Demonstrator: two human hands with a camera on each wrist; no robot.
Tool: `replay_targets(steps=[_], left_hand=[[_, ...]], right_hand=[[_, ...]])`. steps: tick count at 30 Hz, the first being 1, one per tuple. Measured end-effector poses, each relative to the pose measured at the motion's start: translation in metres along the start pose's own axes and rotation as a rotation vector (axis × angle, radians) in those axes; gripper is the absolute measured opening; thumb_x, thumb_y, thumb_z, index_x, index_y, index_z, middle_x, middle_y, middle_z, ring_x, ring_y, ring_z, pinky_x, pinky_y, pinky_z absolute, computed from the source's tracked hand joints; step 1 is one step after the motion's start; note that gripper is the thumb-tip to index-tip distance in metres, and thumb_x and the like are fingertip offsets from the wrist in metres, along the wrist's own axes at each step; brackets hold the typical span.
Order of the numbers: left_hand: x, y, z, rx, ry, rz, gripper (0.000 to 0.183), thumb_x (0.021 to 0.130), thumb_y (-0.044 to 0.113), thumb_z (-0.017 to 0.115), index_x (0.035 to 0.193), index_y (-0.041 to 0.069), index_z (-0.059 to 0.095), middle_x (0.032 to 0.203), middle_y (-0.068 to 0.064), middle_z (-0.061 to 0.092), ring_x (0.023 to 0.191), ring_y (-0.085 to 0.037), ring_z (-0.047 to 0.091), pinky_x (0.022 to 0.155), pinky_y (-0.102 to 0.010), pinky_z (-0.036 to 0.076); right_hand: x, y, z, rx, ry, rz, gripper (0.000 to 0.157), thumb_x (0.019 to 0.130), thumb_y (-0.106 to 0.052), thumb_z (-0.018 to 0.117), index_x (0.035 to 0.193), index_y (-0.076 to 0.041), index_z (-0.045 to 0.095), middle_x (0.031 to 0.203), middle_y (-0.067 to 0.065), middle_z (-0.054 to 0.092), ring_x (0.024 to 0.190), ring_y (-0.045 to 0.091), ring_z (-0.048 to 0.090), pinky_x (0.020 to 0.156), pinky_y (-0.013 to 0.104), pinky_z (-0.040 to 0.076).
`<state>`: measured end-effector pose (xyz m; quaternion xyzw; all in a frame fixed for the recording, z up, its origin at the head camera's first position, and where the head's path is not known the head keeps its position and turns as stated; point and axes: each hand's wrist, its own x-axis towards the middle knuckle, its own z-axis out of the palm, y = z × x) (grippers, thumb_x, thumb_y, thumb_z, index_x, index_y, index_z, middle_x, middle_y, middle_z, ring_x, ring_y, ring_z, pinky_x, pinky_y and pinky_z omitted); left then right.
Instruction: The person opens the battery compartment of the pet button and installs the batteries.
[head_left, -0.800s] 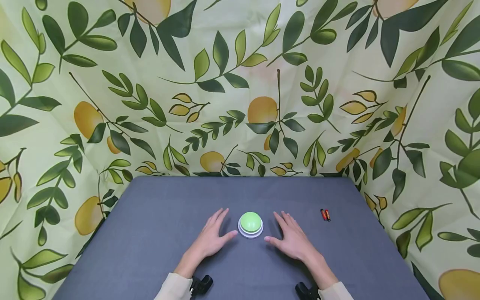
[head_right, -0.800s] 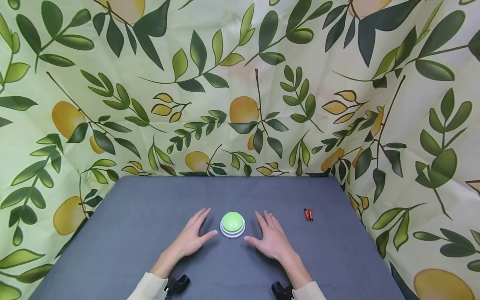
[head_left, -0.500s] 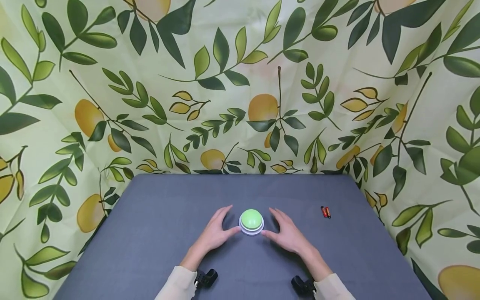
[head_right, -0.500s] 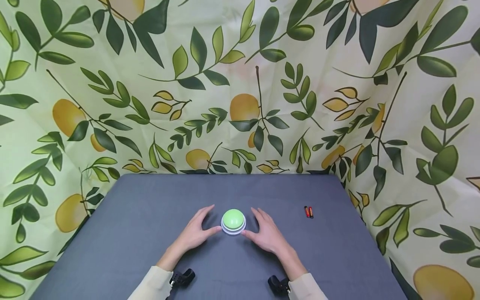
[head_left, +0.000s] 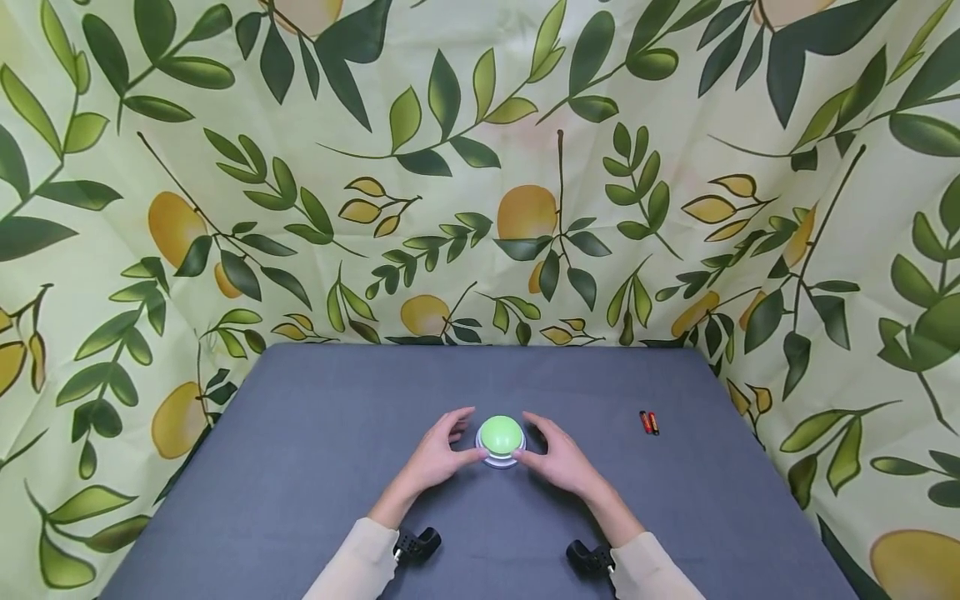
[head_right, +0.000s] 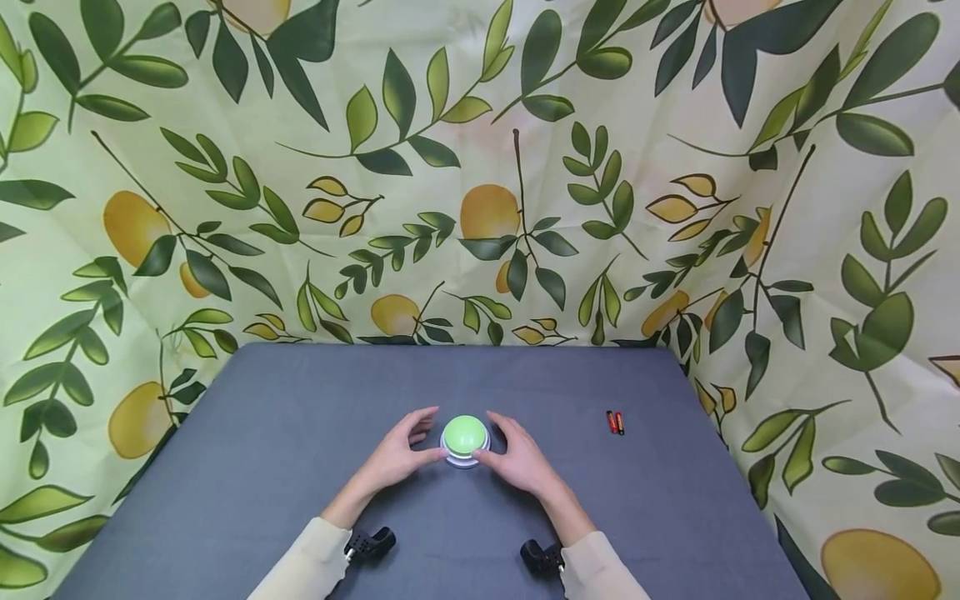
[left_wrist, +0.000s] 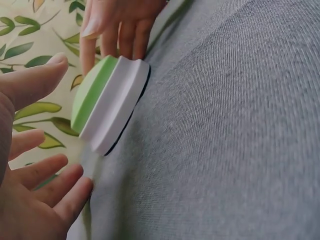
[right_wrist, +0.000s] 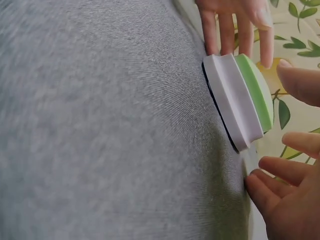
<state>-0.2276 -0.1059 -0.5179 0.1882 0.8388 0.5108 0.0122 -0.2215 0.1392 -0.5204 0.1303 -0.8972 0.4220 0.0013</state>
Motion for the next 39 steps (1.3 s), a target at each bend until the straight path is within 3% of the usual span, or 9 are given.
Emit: replay_targets(steps=[7,14,19,24,32,39], left_hand=[[0.009,0.002,0.007,-0.068,-0.035,-0.023,0.075,0.079,0.033,0.078,0.140,0.006,0.043,0.138,-0.015,0.047,0.121,-0.032,0.050,0.098,-0.045,0.042],[0.011,0.010,0.011,-0.160,-0.067,-0.026,0.070,0.081,0.017,0.076,0.139,-0.003,0.041,0.134,-0.025,0.047,0.118,-0.038,0.051,0.097,-0.050,0.041],[0.008,0.027,0.006,-0.194,-0.101,-0.038,0.067,0.079,0.007,0.076,0.134,-0.011,0.043,0.129,-0.029,0.049,0.115,-0.042,0.052,0.096,-0.051,0.041],[0.007,0.029,0.006,-0.180,-0.103,-0.035,0.062,0.076,0.003,0.077,0.129,-0.012,0.048,0.126,-0.029,0.052,0.113,-0.042,0.054,0.096,-0.050,0.042],[0.013,0.001,0.017,-0.200,-0.061,-0.042,0.057,0.076,0.012,0.079,0.127,0.000,0.056,0.123,-0.017,0.059,0.107,-0.030,0.060,0.091,-0.043,0.047],[0.013,0.010,0.013,-0.210,-0.020,-0.026,0.056,0.077,0.019,0.080,0.127,0.007,0.058,0.122,-0.011,0.059,0.107,-0.026,0.060,0.090,-0.042,0.048]], right_hand=[[0.009,0.004,0.000,0.180,-0.058,-0.004,0.071,0.083,-0.036,0.073,0.141,-0.008,0.043,0.140,0.014,0.046,0.123,0.031,0.049,0.098,0.045,0.042],[0.011,0.008,0.005,0.305,-0.090,-0.022,0.069,0.081,-0.025,0.077,0.138,-0.002,0.045,0.133,0.017,0.051,0.112,0.029,0.056,0.091,0.043,0.047],[0.011,0.005,0.008,0.266,-0.072,-0.032,0.070,0.077,-0.027,0.079,0.135,-0.002,0.048,0.131,0.015,0.053,0.109,0.026,0.056,0.089,0.043,0.047],[0.011,0.003,0.011,0.235,-0.039,-0.036,0.067,0.075,-0.024,0.081,0.132,-0.002,0.052,0.126,0.013,0.056,0.106,0.024,0.056,0.087,0.040,0.047],[0.007,0.001,0.009,0.332,-0.003,-0.016,0.062,0.074,-0.019,0.082,0.128,-0.005,0.057,0.121,0.011,0.060,0.102,0.024,0.060,0.085,0.041,0.049],[0.004,-0.008,-0.001,0.411,0.024,-0.027,0.059,0.075,-0.016,0.081,0.127,-0.006,0.057,0.122,0.013,0.059,0.103,0.028,0.061,0.083,0.036,0.051]])
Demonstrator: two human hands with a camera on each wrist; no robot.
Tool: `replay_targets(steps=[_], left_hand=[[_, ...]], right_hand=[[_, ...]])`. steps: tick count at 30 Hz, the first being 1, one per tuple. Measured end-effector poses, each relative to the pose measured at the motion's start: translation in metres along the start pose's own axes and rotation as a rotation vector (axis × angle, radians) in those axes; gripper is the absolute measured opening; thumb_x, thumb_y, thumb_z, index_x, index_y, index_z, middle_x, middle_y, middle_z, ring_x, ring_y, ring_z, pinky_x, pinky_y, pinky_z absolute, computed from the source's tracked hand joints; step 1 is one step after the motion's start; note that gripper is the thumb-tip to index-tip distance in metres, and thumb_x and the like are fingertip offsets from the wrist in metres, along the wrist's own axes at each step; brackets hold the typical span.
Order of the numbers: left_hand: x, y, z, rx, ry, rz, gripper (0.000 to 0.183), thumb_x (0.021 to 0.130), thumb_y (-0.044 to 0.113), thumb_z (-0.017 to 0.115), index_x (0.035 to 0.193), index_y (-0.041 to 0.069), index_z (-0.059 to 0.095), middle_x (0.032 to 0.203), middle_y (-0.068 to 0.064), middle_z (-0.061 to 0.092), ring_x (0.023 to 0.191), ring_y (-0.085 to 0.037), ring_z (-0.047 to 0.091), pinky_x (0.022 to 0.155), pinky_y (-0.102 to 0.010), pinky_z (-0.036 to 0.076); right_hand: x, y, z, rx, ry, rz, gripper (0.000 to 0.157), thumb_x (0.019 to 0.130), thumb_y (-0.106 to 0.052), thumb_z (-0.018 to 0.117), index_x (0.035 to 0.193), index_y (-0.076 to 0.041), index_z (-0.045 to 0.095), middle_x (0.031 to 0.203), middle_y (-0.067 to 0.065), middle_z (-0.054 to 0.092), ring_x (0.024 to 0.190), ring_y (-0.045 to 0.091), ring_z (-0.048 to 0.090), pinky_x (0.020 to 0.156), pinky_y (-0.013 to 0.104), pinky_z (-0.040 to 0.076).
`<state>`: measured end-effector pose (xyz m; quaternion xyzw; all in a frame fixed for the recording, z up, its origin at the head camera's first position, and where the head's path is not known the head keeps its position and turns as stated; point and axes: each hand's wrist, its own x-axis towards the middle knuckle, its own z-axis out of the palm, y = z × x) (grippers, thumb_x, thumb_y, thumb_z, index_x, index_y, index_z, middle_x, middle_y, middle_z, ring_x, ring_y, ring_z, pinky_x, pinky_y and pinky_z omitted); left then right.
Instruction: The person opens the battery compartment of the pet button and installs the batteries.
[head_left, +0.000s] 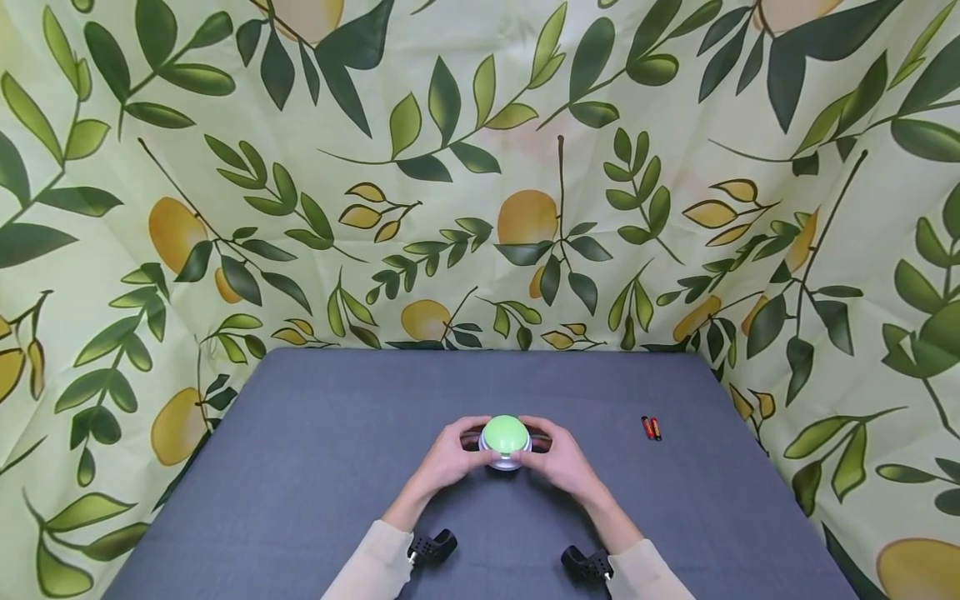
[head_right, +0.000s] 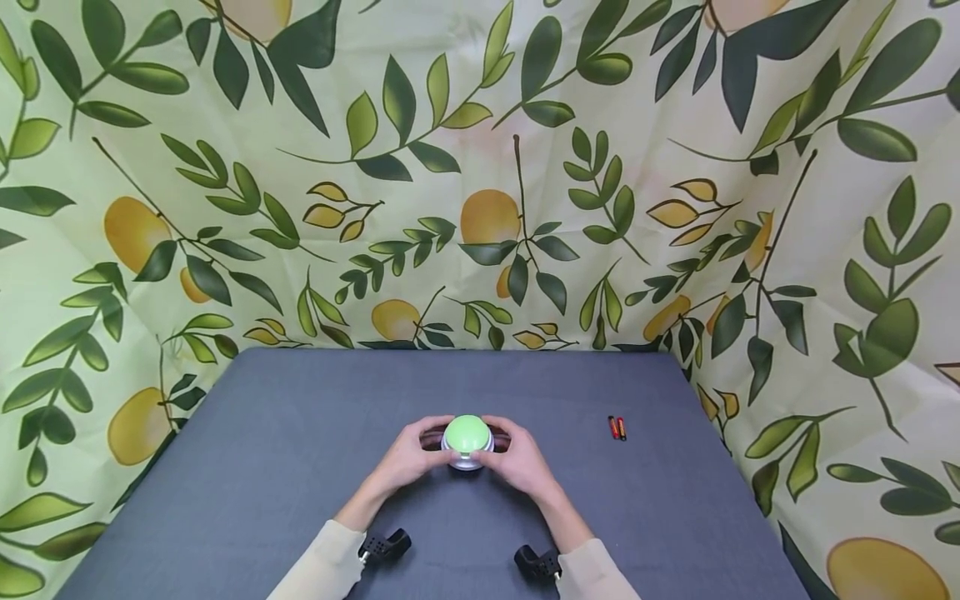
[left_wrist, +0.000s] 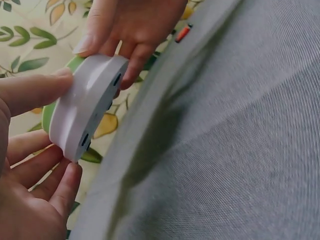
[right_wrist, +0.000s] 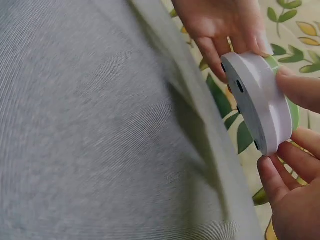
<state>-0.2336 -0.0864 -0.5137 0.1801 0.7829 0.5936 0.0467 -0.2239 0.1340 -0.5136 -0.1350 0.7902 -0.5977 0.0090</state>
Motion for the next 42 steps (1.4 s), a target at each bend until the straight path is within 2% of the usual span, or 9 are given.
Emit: replay_targets(steps=[5,12,14,19,24,28,33,37,42], left_hand=[[-0.002,0.011,-0.001,-0.022,0.018,0.029,0.055,0.079,0.014,0.078,0.129,0.007,0.056,0.125,-0.013,0.056,0.111,-0.030,0.058,0.094,-0.046,0.044],[-0.012,0.047,-0.006,-0.106,-0.006,0.089,0.053,0.082,0.007,0.074,0.129,-0.003,0.052,0.129,-0.019,0.051,0.118,-0.034,0.053,0.098,-0.041,0.042],[-0.012,0.050,-0.007,-0.130,0.002,0.116,0.053,0.082,0.006,0.073,0.129,-0.006,0.052,0.129,-0.021,0.051,0.119,-0.036,0.052,0.099,-0.041,0.041],[-0.012,0.056,-0.009,-0.179,0.035,0.154,0.047,0.084,0.004,0.070,0.125,-0.010,0.053,0.125,-0.025,0.054,0.116,-0.038,0.051,0.098,-0.044,0.041],[-0.013,0.061,-0.012,-0.198,0.050,0.113,0.041,0.087,0.003,0.066,0.124,-0.009,0.055,0.121,-0.024,0.057,0.110,-0.036,0.054,0.093,-0.036,0.046],[-0.014,0.065,-0.012,-0.157,0.054,0.085,0.038,0.089,0.007,0.063,0.123,-0.007,0.056,0.120,-0.022,0.059,0.109,-0.032,0.055,0.089,-0.025,0.046],[-0.014,0.066,-0.012,-0.132,0.040,0.087,0.036,0.091,0.009,0.062,0.123,-0.007,0.057,0.119,-0.021,0.059,0.108,-0.029,0.055,0.092,-0.029,0.044],[-0.015,0.065,-0.012,-0.155,0.016,0.113,0.038,0.091,0.005,0.061,0.125,-0.009,0.054,0.120,-0.024,0.057,0.109,-0.033,0.054,0.091,-0.027,0.045],[-0.015,0.061,-0.013,-0.219,-0.033,0.144,0.044,0.090,-0.001,0.060,0.131,-0.011,0.047,0.126,-0.028,0.052,0.111,-0.036,0.052,0.091,-0.025,0.045]], right_hand=[[-0.002,-0.011,-0.003,0.031,0.020,-0.025,0.056,0.074,-0.015,0.082,0.125,-0.008,0.059,0.121,0.012,0.060,0.104,0.028,0.061,0.086,0.038,0.050],[-0.005,-0.024,-0.006,0.058,0.025,-0.027,0.055,0.077,-0.012,0.080,0.127,-0.006,0.058,0.123,0.013,0.058,0.110,0.029,0.057,0.095,0.045,0.044],[-0.008,-0.036,-0.007,0.042,0.002,-0.023,0.056,0.078,-0.010,0.078,0.129,-0.003,0.055,0.124,0.015,0.057,0.112,0.032,0.056,0.096,0.047,0.043],[-0.015,-0.057,-0.011,0.002,-0.062,-0.100,0.062,0.080,-0.012,0.077,0.133,-0.001,0.049,0.128,0.014,0.054,0.116,0.030,0.052,0.099,0.046,0.041],[-0.011,-0.035,-0.010,-0.044,-0.052,-0.227,0.066,0.076,-0.027,0.081,0.134,-0.014,0.051,0.128,0.000,0.053,0.116,0.019,0.052,0.099,0.040,0.042],[-0.012,-0.037,-0.008,-0.056,-0.028,-0.283,0.061,0.077,-0.021,0.080,0.132,-0.013,0.054,0.127,0.001,0.054,0.115,0.019,0.052,0.099,0.042,0.042],[-0.018,-0.055,-0.008,-0.039,-0.025,-0.363,0.056,0.078,-0.007,0.077,0.129,0.000,0.054,0.127,0.014,0.053,0.116,0.028,0.051,0.096,0.054,0.040],[-0.023,-0.066,-0.009,-0.030,-0.019,-0.352,0.053,0.079,-0.004,0.076,0.127,0.004,0.054,0.126,0.019,0.052,0.115,0.030,0.051,0.094,0.057,0.039],[-0.024,-0.067,-0.009,-0.013,-0.001,-0.283,0.052,0.081,-0.005,0.074,0.128,0.004,0.053,0.126,0.019,0.052,0.115,0.032,0.052,0.095,0.053,0.041]])
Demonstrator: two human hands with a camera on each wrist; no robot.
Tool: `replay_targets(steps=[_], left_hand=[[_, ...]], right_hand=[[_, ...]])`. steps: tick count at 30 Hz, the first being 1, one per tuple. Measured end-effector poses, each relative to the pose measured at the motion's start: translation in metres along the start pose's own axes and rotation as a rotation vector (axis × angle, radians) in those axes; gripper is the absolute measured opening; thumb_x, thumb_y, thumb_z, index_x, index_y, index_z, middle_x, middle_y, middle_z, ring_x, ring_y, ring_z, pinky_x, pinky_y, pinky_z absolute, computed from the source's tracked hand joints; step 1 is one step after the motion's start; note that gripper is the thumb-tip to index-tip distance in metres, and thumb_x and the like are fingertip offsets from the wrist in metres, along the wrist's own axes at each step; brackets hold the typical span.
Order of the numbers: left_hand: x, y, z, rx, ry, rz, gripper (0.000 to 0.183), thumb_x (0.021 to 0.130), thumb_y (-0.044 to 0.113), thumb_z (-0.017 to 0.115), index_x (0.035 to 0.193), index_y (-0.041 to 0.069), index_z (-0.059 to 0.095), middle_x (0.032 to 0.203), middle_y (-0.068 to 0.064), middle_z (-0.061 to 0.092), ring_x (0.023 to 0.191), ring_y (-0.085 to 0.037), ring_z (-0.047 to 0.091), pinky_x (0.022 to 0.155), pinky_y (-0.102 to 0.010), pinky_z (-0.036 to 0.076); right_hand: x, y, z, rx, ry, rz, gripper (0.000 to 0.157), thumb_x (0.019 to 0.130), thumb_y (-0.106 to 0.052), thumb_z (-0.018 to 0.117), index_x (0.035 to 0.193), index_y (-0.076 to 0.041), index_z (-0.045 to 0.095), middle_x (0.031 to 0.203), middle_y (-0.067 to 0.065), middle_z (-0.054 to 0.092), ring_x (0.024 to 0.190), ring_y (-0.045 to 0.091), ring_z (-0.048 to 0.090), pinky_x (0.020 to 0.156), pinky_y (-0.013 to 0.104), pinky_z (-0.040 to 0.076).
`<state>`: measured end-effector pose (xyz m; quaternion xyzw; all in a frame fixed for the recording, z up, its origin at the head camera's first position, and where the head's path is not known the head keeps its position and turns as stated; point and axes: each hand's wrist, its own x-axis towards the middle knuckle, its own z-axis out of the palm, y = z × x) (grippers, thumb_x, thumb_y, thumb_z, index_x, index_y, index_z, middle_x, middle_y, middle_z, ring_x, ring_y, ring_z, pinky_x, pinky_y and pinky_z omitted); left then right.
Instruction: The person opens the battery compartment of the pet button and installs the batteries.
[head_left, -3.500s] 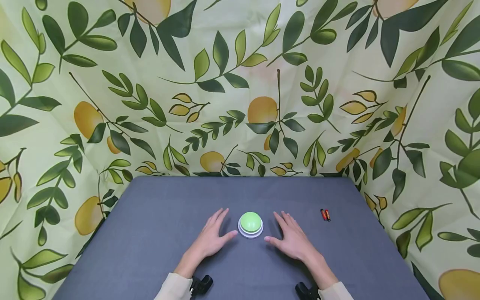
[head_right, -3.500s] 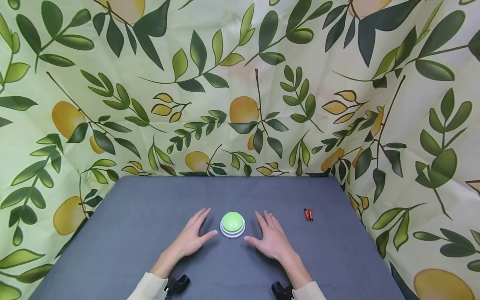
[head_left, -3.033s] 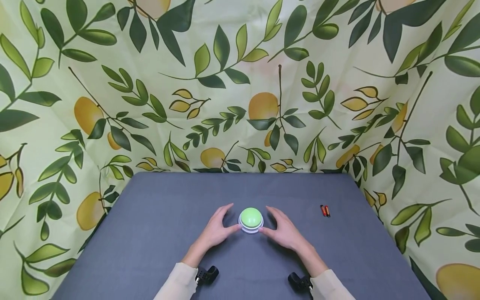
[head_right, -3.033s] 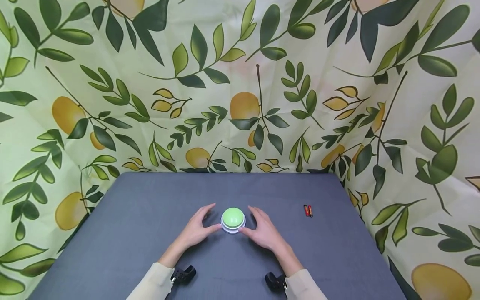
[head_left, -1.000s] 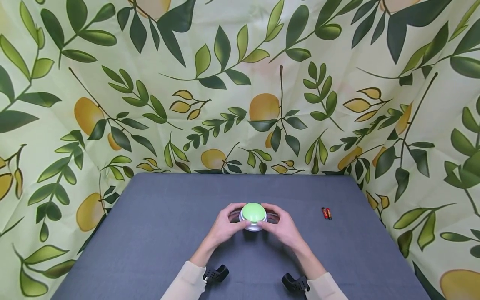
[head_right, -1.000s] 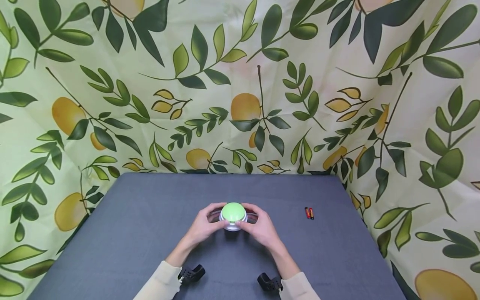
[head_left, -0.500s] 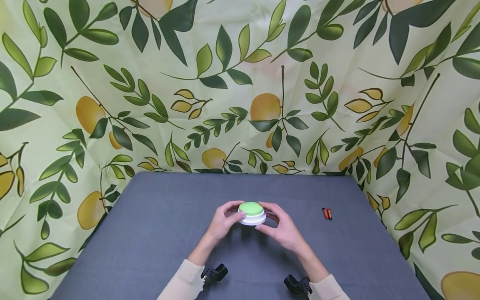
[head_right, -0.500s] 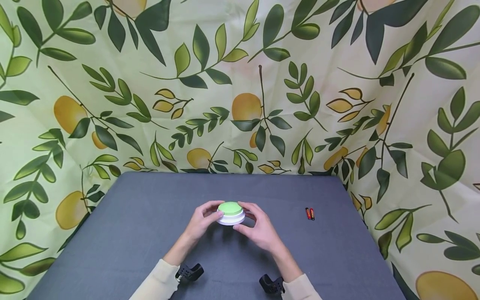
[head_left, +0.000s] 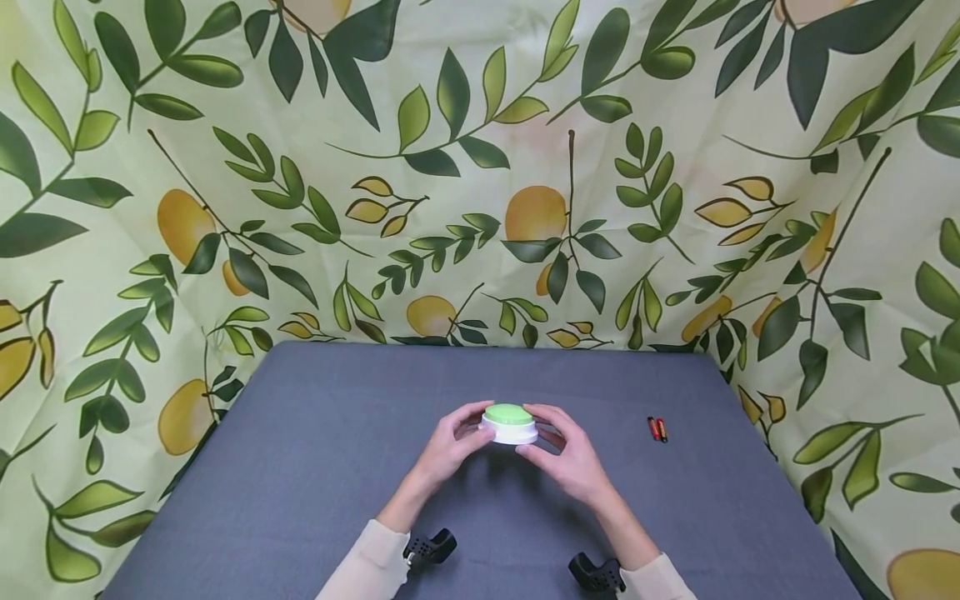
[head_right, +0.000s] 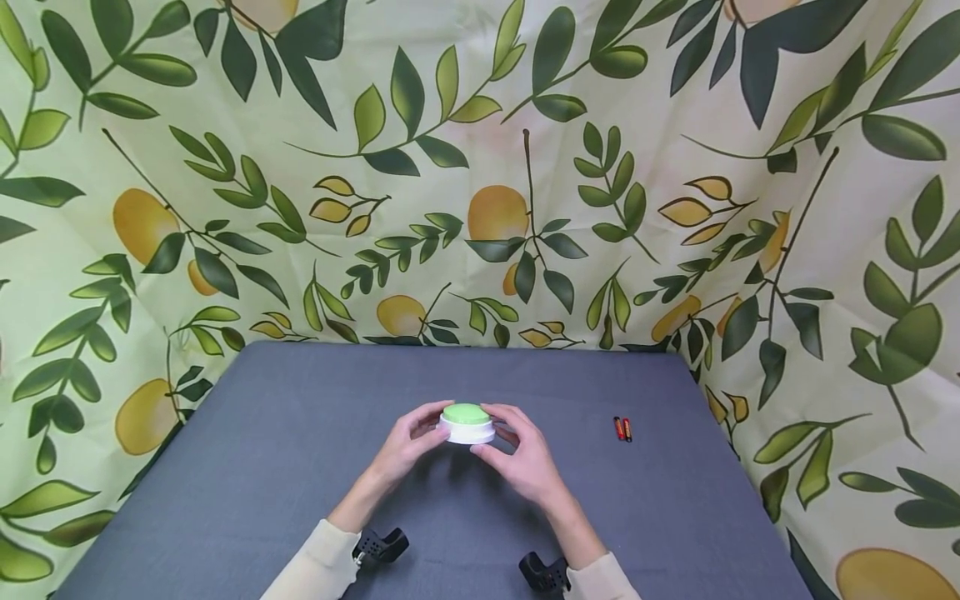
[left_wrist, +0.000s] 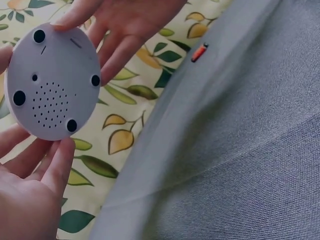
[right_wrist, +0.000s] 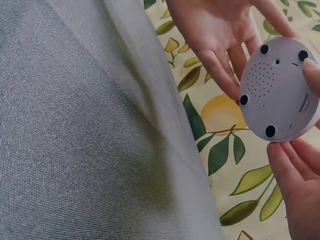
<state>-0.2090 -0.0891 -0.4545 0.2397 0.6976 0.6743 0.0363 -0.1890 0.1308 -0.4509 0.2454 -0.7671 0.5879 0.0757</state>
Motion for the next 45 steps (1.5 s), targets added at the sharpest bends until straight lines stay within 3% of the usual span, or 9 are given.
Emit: replay_targets(steps=[9,11,18,27,32,39,45], left_hand=[[0.000,-0.006,0.000,-0.052,-0.018,0.048,0.050,0.086,-0.004,0.064,0.133,-0.009,0.046,0.132,-0.027,0.049,0.118,-0.043,0.047,0.097,-0.048,0.042],[0.000,-0.007,0.000,-0.042,-0.007,0.048,0.048,0.087,-0.003,0.065,0.132,-0.008,0.048,0.130,-0.026,0.050,0.117,-0.043,0.048,0.096,-0.047,0.042],[0.000,-0.008,0.001,-0.002,0.024,0.028,0.043,0.089,0.002,0.064,0.128,-0.009,0.052,0.125,-0.023,0.055,0.114,-0.039,0.051,0.090,-0.029,0.048],[-0.001,-0.002,0.003,0.081,0.066,0.006,0.034,0.091,0.009,0.064,0.122,-0.004,0.059,0.117,-0.017,0.061,0.105,-0.031,0.057,0.089,-0.039,0.048],[-0.001,0.002,0.004,0.101,0.063,-0.015,0.033,0.091,0.011,0.063,0.121,-0.004,0.060,0.114,-0.018,0.062,0.103,-0.033,0.058,0.085,-0.029,0.050],[-0.001,0.004,0.005,0.088,0.042,0.002,0.033,0.091,0.008,0.063,0.121,-0.006,0.058,0.111,-0.021,0.062,0.100,-0.037,0.058,0.082,-0.030,0.052],[-0.002,0.008,0.005,0.124,0.028,-0.022,0.036,0.090,0.011,0.065,0.122,-0.004,0.058,0.112,-0.018,0.062,0.102,-0.035,0.058,0.081,-0.030,0.052]], right_hand=[[0.000,0.002,-0.004,0.076,0.012,0.088,0.049,0.085,-0.006,0.070,0.129,0.006,0.051,0.126,0.022,0.053,0.113,0.036,0.053,0.091,0.041,0.046],[-0.001,0.003,-0.004,0.069,0.011,0.098,0.048,0.086,-0.007,0.069,0.129,0.005,0.051,0.124,0.020,0.054,0.111,0.034,0.054,0.090,0.038,0.048],[-0.001,0.005,-0.004,0.053,0.013,0.124,0.044,0.088,-0.010,0.068,0.127,0.003,0.054,0.122,0.017,0.056,0.109,0.029,0.055,0.087,0.032,0.050],[0.000,0.002,-0.006,0.095,0.032,0.096,0.039,0.089,-0.006,0.065,0.126,0.003,0.054,0.121,0.018,0.056,0.109,0.030,0.055,0.085,0.024,0.050],[-0.001,0.004,-0.007,0.094,0.027,0.069,0.039,0.089,-0.004,0.065,0.125,0.004,0.054,0.120,0.020,0.056,0.107,0.027,0.055,0.084,0.026,0.051],[-0.002,0.004,-0.006,0.098,0.051,0.091,0.037,0.088,-0.004,0.066,0.123,0.003,0.057,0.117,0.017,0.058,0.105,0.026,0.056,0.084,0.026,0.051],[0.000,-0.001,-0.007,0.064,0.077,0.127,0.033,0.088,-0.007,0.066,0.119,0.001,0.060,0.114,0.014,0.062,0.104,0.024,0.057,0.091,0.044,0.046]])
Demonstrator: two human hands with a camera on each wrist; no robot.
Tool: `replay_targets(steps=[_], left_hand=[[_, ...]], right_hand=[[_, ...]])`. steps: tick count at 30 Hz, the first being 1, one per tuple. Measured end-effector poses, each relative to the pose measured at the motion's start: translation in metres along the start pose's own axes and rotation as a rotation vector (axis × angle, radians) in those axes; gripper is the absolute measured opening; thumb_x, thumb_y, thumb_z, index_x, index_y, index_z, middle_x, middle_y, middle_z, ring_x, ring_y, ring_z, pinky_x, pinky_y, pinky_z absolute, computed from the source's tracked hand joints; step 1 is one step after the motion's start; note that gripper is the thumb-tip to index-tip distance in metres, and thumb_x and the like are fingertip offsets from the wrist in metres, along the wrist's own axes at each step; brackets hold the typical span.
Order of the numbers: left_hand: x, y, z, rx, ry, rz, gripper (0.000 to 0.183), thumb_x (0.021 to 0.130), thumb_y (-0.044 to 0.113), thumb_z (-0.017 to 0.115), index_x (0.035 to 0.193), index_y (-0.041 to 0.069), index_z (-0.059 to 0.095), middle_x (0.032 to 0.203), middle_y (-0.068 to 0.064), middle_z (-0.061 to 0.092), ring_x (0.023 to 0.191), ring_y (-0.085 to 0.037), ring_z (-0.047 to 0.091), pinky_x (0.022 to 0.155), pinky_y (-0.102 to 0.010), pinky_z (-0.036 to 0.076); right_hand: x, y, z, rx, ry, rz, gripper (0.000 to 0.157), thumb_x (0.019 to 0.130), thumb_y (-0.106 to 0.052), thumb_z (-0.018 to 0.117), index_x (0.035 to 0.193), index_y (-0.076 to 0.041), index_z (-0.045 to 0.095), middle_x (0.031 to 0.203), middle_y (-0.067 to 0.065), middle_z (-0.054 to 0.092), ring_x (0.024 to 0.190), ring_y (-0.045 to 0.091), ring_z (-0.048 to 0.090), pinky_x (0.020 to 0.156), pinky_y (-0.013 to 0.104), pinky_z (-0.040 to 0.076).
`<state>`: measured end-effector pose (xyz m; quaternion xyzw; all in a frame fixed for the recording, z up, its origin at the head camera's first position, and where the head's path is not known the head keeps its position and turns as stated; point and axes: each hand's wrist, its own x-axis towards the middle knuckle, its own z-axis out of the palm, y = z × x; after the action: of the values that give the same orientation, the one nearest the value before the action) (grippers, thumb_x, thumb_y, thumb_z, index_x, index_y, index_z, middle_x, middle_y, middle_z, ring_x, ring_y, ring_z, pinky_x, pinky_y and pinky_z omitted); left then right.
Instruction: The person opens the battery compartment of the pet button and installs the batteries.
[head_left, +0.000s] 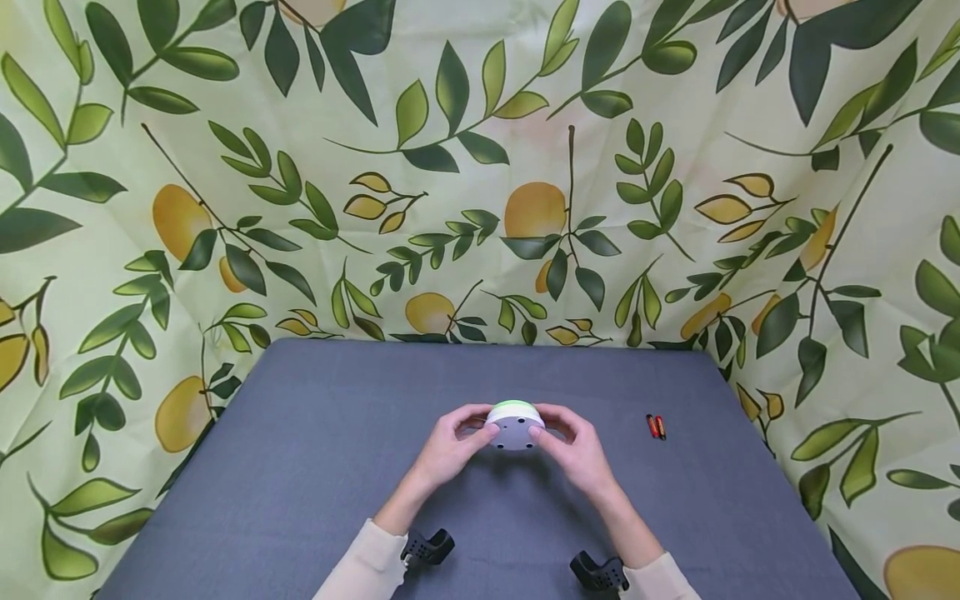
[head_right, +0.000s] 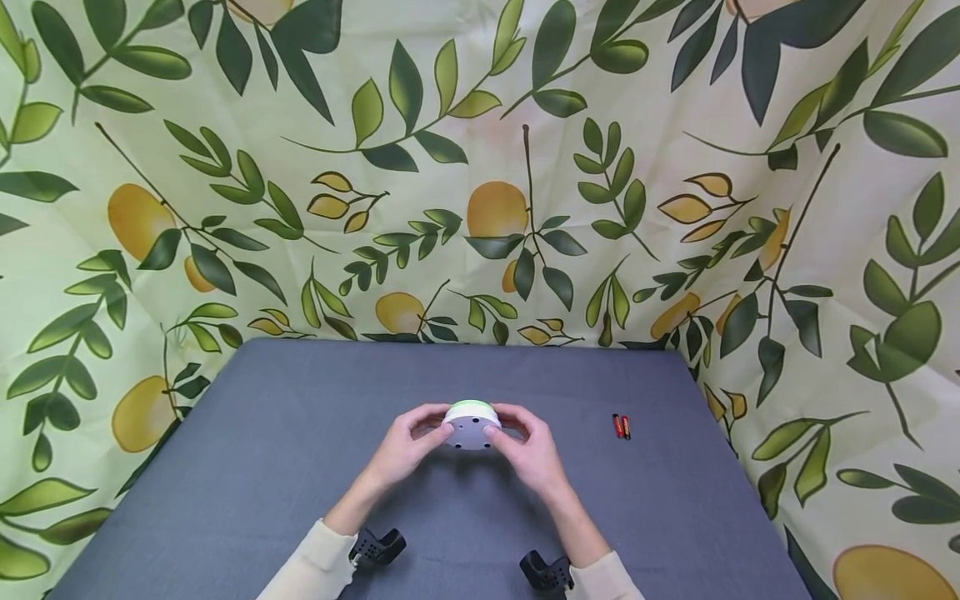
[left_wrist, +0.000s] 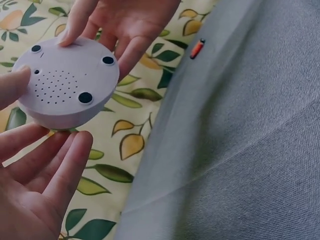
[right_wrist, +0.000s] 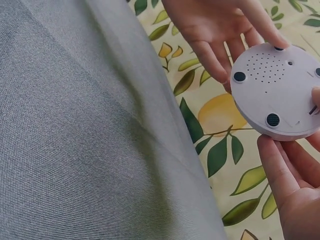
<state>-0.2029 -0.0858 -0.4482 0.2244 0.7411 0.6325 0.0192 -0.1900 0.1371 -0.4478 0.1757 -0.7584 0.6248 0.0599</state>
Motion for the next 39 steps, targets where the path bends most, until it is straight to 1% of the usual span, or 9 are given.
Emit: replay_targets(steps=[2,4,8,12,16,21,26,32,39], left_hand=[[-0.001,0.003,0.000,0.034,0.004,-0.014,0.037,0.090,0.013,0.066,0.123,-0.001,0.058,0.112,-0.014,0.062,0.103,-0.031,0.059,0.082,-0.029,0.052],[-0.002,0.006,0.001,0.066,0.016,-0.010,0.036,0.089,0.014,0.067,0.122,0.001,0.059,0.111,-0.011,0.063,0.103,-0.028,0.059,0.082,-0.031,0.052],[-0.001,0.006,0.004,0.124,0.044,0.101,0.039,0.087,0.009,0.069,0.123,0.000,0.058,0.111,-0.011,0.062,0.102,-0.026,0.059,0.083,-0.038,0.052],[0.002,-0.012,0.007,0.208,0.062,0.237,0.051,0.083,0.006,0.073,0.129,0.002,0.053,0.113,-0.010,0.059,0.102,-0.026,0.058,0.083,-0.039,0.052],[0.005,-0.027,0.009,0.256,0.045,0.280,0.069,0.079,0.014,0.079,0.138,0.012,0.045,0.123,-0.003,0.055,0.110,-0.022,0.055,0.086,-0.035,0.051],[0.005,-0.028,0.011,0.258,-0.015,0.251,0.082,0.076,0.028,0.081,0.145,0.022,0.037,0.133,0.002,0.047,0.117,-0.015,0.050,0.088,-0.035,0.049],[0.003,-0.030,0.014,0.277,-0.041,0.193,0.092,0.071,0.026,0.085,0.147,0.027,0.032,0.137,0.004,0.043,0.119,-0.013,0.047,0.089,-0.035,0.048],[0.003,-0.034,0.019,0.304,-0.034,0.152,0.103,0.066,0.025,0.088,0.148,0.031,0.027,0.139,0.004,0.042,0.119,-0.014,0.047,0.091,-0.033,0.045],[0.005,-0.036,0.024,0.309,0.003,0.113,0.105,0.063,0.033,0.089,0.148,0.025,0.028,0.140,0.004,0.043,0.123,-0.014,0.045,0.101,-0.041,0.036]], right_hand=[[0.001,-0.001,-0.001,-0.009,0.007,0.009,0.032,0.088,-0.007,0.066,0.118,0.001,0.060,0.113,0.013,0.062,0.103,0.024,0.058,0.092,0.046,0.044],[0.001,-0.002,-0.001,-0.013,0.012,0.012,0.031,0.089,-0.007,0.066,0.118,0.001,0.060,0.112,0.014,0.063,0.102,0.024,0.058,0.092,0.042,0.045],[0.004,0.009,-0.003,0.021,0.017,0.058,0.029,0.090,-0.008,0.065,0.117,0.001,0.061,0.110,0.016,0.062,0.097,0.024,0.060,0.082,0.031,0.051],[0.007,0.025,-0.003,0.072,0.034,0.129,0.029,0.090,-0.013,0.066,0.116,0.000,0.062,0.108,0.017,0.062,0.090,0.019,0.063,0.076,0.036,0.054],[0.008,0.029,-0.002,0.113,0.065,0.193,0.030,0.089,-0.017,0.068,0.113,0.001,0.064,0.102,0.016,0.065,0.083,0.017,0.064,0.075,0.046,0.054],[0.008,0.029,-0.001,0.176,0.087,0.277,0.033,0.088,-0.019,0.069,0.110,0.004,0.064,0.094,0.015,0.067,0.078,0.019,0.065,0.073,0.046,0.054],[0.008,0.029,0.000,0.225,0.087,0.320,0.032,0.088,-0.018,0.069,0.107,0.007,0.063,0.092,0.015,0.067,0.077,0.020,0.065,0.068,0.039,0.055],[0.005,0.028,0.002,0.239,0.055,0.336,0.036,0.089,-0.021,0.067,0.109,0.008,0.061,0.091,0.015,0.067,0.077,0.022,0.066,0.068,0.037,0.056],[0.003,0.030,0.004,0.262,0.024,0.327,0.037,0.090,-0.022,0.067,0.110,0.007,0.059,0.094,0.014,0.067,0.081,0.022,0.066,0.071,0.039,0.055]])
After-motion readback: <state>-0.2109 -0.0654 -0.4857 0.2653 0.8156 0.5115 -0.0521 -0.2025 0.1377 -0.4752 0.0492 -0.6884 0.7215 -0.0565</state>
